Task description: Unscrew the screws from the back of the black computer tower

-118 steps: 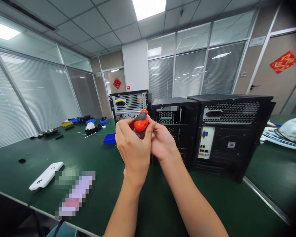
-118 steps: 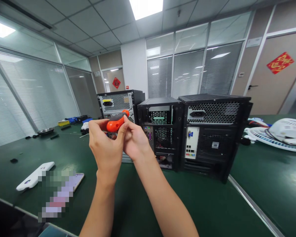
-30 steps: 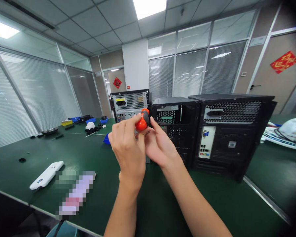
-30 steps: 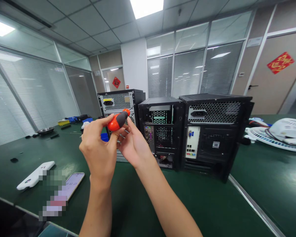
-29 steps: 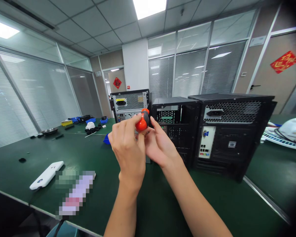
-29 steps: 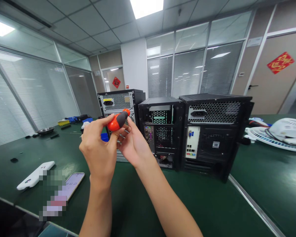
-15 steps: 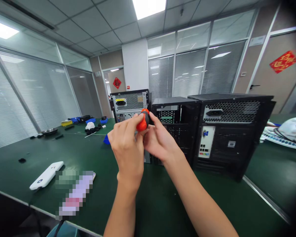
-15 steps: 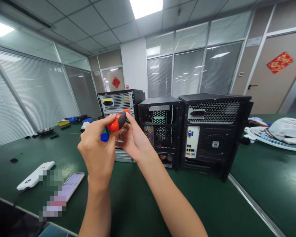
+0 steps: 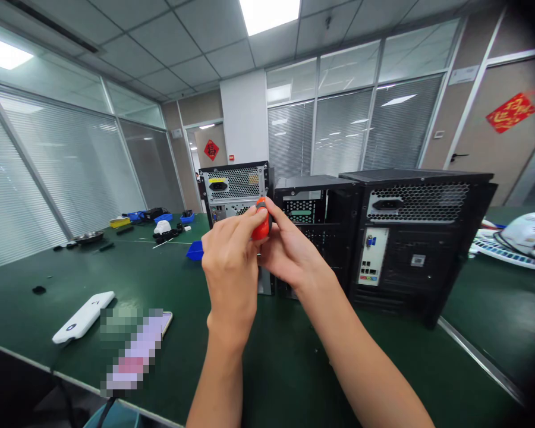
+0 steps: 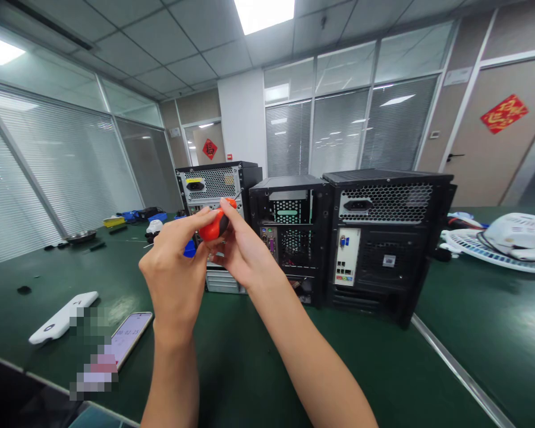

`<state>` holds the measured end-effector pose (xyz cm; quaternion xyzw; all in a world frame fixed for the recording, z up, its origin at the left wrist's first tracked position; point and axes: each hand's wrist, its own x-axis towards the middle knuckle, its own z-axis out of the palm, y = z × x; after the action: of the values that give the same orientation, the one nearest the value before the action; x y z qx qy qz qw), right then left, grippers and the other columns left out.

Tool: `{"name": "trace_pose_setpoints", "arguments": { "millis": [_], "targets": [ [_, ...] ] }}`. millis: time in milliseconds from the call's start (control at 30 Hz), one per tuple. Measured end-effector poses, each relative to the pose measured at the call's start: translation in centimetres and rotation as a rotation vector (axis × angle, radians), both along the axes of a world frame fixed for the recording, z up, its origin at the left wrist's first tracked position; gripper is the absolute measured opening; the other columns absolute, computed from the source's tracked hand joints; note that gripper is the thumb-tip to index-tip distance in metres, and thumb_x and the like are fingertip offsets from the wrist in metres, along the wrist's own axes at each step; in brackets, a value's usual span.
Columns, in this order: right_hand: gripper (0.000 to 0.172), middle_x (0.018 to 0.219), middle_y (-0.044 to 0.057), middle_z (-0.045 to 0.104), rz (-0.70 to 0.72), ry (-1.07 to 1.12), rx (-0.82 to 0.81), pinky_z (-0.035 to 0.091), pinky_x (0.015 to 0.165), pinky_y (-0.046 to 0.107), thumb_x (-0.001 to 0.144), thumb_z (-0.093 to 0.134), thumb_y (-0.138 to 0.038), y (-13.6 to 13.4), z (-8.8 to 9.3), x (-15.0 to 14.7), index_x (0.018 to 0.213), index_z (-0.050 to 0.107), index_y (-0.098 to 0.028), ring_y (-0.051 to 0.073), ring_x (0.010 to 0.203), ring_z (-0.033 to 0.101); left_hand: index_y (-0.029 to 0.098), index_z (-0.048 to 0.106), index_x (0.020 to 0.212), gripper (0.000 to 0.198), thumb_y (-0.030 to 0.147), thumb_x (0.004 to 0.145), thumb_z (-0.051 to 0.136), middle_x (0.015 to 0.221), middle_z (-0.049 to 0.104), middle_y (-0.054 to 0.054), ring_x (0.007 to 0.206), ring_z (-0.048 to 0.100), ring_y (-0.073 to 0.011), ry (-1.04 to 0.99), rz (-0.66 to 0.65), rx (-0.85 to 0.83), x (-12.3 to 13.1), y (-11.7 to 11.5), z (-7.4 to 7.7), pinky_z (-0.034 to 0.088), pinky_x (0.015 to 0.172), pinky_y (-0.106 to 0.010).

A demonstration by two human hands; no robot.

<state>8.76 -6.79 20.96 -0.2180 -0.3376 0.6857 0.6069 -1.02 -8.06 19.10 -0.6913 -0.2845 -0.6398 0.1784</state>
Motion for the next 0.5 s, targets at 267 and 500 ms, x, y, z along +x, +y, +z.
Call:
{"name": "trace_pose_setpoints", "arguments": {
  "millis": [267,500],
  "targets": [
    [0.031,0.049,-0.006,0.055,0.021,0.007,0.026,0.031,0.05,0.024,0.073,0.066,-0.048,0.46,-0.23,0.4,0.061,0.058,-0.02,0.007,0.044,0.041,0.024,0.064,0.105,0.032,0.006,0.079,0.058,0.109,0.068,-0.001,0.099,0.061,-0.0158,0.042,-0.045,-0.018,-0.22,0.07,-0.05,0.048,0.088,-0.033],
    [0.028,0.051,-0.005,0.056,0.039,-0.014,0.05,0.033,0.051,0.024,0.076,0.063,-0.044,0.73,-0.42,0.45,0.064,0.058,-0.019,0.008,0.046,0.043,0.023,0.063,0.106,0.029,0.008,0.082,0.056,0.111,0.068,-0.001,0.102,0.061,-0.0144,0.067,-0.057,-0.02,-0.66,0.16,-0.06,0.047,0.09,-0.03]
  ]
}}
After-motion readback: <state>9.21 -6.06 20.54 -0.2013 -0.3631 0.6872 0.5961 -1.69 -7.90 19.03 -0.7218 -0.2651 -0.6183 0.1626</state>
